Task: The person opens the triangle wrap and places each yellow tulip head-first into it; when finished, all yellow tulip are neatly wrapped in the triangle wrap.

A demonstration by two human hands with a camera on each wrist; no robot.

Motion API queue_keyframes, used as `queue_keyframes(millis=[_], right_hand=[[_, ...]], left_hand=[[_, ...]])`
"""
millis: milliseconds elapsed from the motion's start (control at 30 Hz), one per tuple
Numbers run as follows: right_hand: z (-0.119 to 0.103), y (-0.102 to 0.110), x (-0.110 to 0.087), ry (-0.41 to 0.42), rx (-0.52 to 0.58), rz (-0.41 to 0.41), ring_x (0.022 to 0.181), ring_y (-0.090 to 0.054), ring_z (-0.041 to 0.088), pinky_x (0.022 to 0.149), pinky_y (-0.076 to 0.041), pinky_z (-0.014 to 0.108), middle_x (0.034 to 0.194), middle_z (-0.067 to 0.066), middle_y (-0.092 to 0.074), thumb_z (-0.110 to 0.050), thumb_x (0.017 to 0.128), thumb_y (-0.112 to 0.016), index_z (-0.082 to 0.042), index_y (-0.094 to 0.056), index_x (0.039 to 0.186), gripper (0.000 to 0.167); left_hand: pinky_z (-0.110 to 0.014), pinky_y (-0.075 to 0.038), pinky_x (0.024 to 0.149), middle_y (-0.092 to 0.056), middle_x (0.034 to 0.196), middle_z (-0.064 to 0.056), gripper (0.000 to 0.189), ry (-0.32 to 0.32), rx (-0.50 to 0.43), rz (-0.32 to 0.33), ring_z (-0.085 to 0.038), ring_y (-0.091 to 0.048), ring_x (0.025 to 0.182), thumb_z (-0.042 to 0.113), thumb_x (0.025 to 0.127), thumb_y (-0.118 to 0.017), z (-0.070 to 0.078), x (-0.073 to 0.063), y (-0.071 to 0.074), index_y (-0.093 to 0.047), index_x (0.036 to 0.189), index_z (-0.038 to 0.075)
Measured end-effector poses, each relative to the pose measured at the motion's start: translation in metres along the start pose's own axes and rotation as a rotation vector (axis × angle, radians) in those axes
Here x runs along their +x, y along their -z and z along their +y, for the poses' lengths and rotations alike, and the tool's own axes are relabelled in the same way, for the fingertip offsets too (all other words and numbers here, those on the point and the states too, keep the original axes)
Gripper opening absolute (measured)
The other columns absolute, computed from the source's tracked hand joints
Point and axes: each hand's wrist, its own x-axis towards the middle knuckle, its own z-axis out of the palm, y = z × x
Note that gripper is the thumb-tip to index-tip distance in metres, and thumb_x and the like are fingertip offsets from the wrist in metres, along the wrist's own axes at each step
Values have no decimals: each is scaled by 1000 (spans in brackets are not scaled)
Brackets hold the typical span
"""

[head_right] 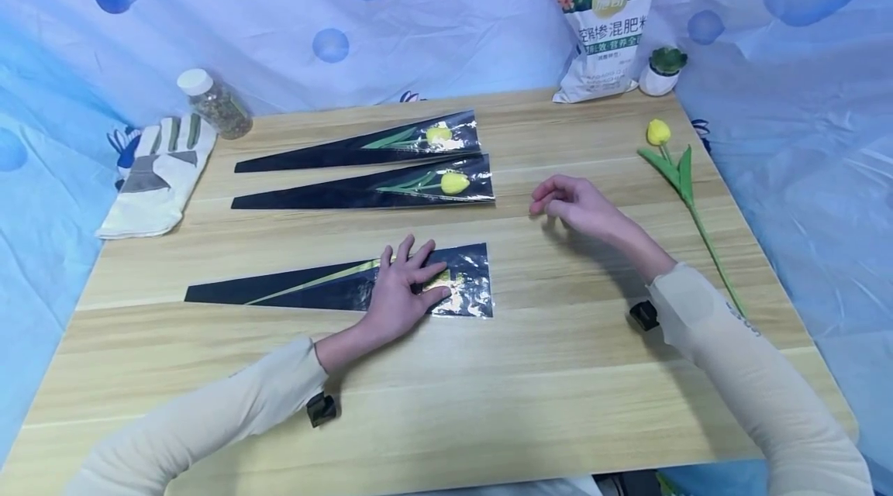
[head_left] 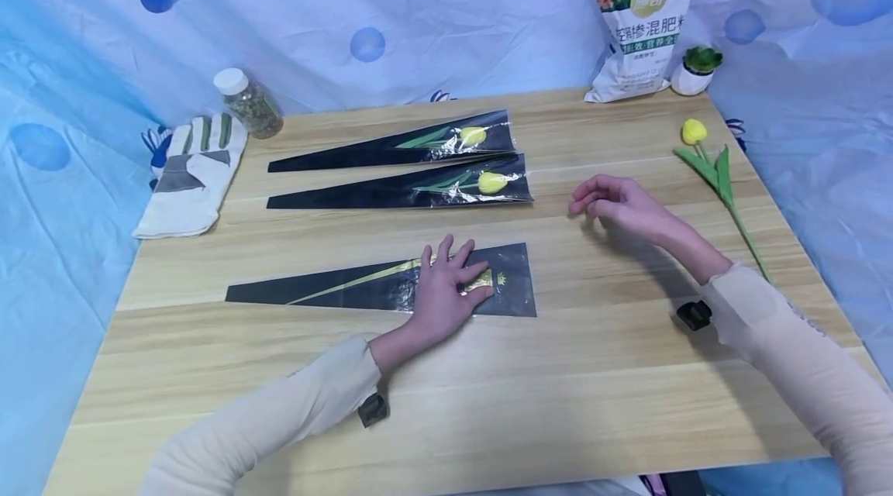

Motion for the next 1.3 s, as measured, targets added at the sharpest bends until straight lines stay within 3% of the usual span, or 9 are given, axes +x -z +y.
queue_keyframes(millis=[267, 467, 633, 867, 1033, 1133, 1300], right_hand=[[3, -2, -6, 22, 37, 15, 96, -61, 28, 72, -50, 30, 113, 23, -67, 1, 94, -50, 9, -55, 123, 31], [4, -3, -8, 41, 36, 15, 94, -61, 29, 70, -50, 29, 112, 24, -67, 1, 94, -50, 9, -55, 122, 30], [3, -2, -11, 18, 32, 12, 95, -60, 29, 72, -51, 30, 113, 24, -66, 0, 95, -50, 8, -55, 123, 30], [6, 2, -17, 14, -13, 28, 95, -61, 28, 70, -52, 29, 116, 23, -65, -5, 100, -54, 6, -55, 125, 28], [10, 8, -24, 1, -57, 101, 84, -62, 26, 62, -50, 28, 108, 20, -67, -12, 100, -62, 3, -60, 121, 26], [13, 16, -30, 35, -97, 151, 79, -60, 22, 61, -48, 26, 101, 19, -67, -10, 97, -65, 4, -62, 117, 24], [17, 34, -42, 100, -258, 295, 73, -57, 7, 61, -45, 17, 95, 20, -68, -1, 93, -67, 8, -65, 110, 19]], left_hand=[[-60, -13, 117, -55, 142, -15, 35, -32, 30, 39, -42, -33, 142, 24, 80, -84, 0, -1, -3, -77, 112, 10], [-58, -12, 117, -55, 141, -14, 30, -16, 30, 53, -41, -33, 142, 23, 81, -83, 0, -2, -4, -77, 109, 12], [-57, -10, 118, -55, 141, -14, 28, -3, -16, 72, -40, -33, 142, 21, 83, -82, -1, -2, -4, -77, 109, 12], [-56, -9, 118, -55, 138, -19, 24, -9, -158, 132, -40, -35, 141, 12, 84, -80, -4, -4, -5, -77, 108, 7], [-59, -12, 117, -58, 134, -22, 22, -44, -235, 193, -43, -38, 138, 7, 84, -79, -5, -5, -5, -77, 105, 3], [-62, -13, 116, -59, 131, -25, 20, -70, -281, 228, -46, -40, 136, 3, 84, -78, -6, -6, -5, -77, 104, 1], [-61, -12, 116, -60, 130, -25, 20, -66, -345, 252, -46, -41, 136, 2, 85, -76, -8, -7, -5, -77, 104, 0]])
